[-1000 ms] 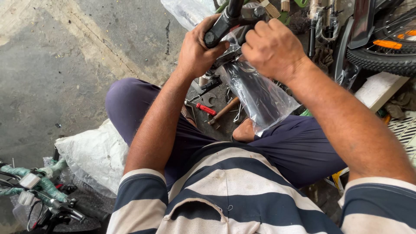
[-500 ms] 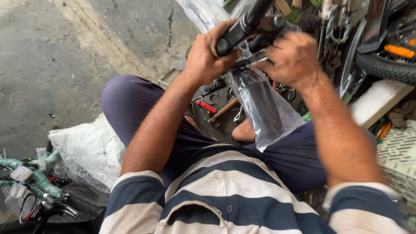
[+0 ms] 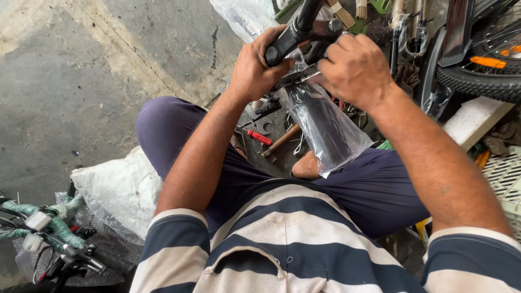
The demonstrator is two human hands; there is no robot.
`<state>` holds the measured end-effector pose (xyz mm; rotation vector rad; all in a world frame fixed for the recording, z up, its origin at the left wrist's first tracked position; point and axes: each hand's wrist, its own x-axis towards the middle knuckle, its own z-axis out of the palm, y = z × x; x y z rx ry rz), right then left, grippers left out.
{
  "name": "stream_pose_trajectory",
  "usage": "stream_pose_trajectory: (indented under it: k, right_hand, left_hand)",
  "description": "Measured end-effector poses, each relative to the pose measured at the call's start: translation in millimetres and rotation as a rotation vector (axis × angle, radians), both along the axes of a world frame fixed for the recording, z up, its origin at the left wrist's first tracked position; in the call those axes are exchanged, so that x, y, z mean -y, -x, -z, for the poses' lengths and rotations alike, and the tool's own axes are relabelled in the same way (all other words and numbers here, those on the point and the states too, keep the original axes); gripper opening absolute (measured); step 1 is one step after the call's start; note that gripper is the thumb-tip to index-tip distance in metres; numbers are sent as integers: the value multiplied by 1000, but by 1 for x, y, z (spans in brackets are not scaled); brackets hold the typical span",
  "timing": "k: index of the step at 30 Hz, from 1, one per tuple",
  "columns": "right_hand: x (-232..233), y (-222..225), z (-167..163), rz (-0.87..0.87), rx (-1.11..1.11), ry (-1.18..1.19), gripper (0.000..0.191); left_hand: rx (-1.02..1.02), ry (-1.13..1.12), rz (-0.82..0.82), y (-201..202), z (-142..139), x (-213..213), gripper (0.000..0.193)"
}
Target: The person sits on the workshop floor holding a bicycle front fork assembly in their lap. They unwrap plastic packaging from the fork, fit small hardware parts onto it, tighten components with wrenches, and apply liquid from a bottle onto the assembly.
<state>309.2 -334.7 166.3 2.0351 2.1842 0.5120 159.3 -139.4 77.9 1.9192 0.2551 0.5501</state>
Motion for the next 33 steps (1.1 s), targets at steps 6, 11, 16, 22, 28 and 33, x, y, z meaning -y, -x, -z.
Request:
stream_pose_trajectory:
  k: [6, 11, 16, 22, 28, 33]
  right_hand:
    - [-11, 13, -4, 4, 389, 39, 27]
    - [4, -30, 47, 11, -47, -59, 57]
    - [21, -28, 108, 243, -685, -241, 67]
    - [37, -29, 68, 159, -443, -117, 59]
    - [9, 4, 6, 8, 138, -15, 38]
    - [7, 4, 12, 42, 158, 56, 29]
  left_hand:
    - [34, 28, 20, -1, 1, -2, 61]
    - [-45, 33, 11, -5, 7, -6, 60]
    - [15, -12, -3, -5, 0, 1, 59]
    - [-9, -4, 12, 3, -10, 9, 59]
    - [-23, -5, 15, 5, -9, 14, 60]
    - [7, 13, 37, 4, -5, 13, 61]
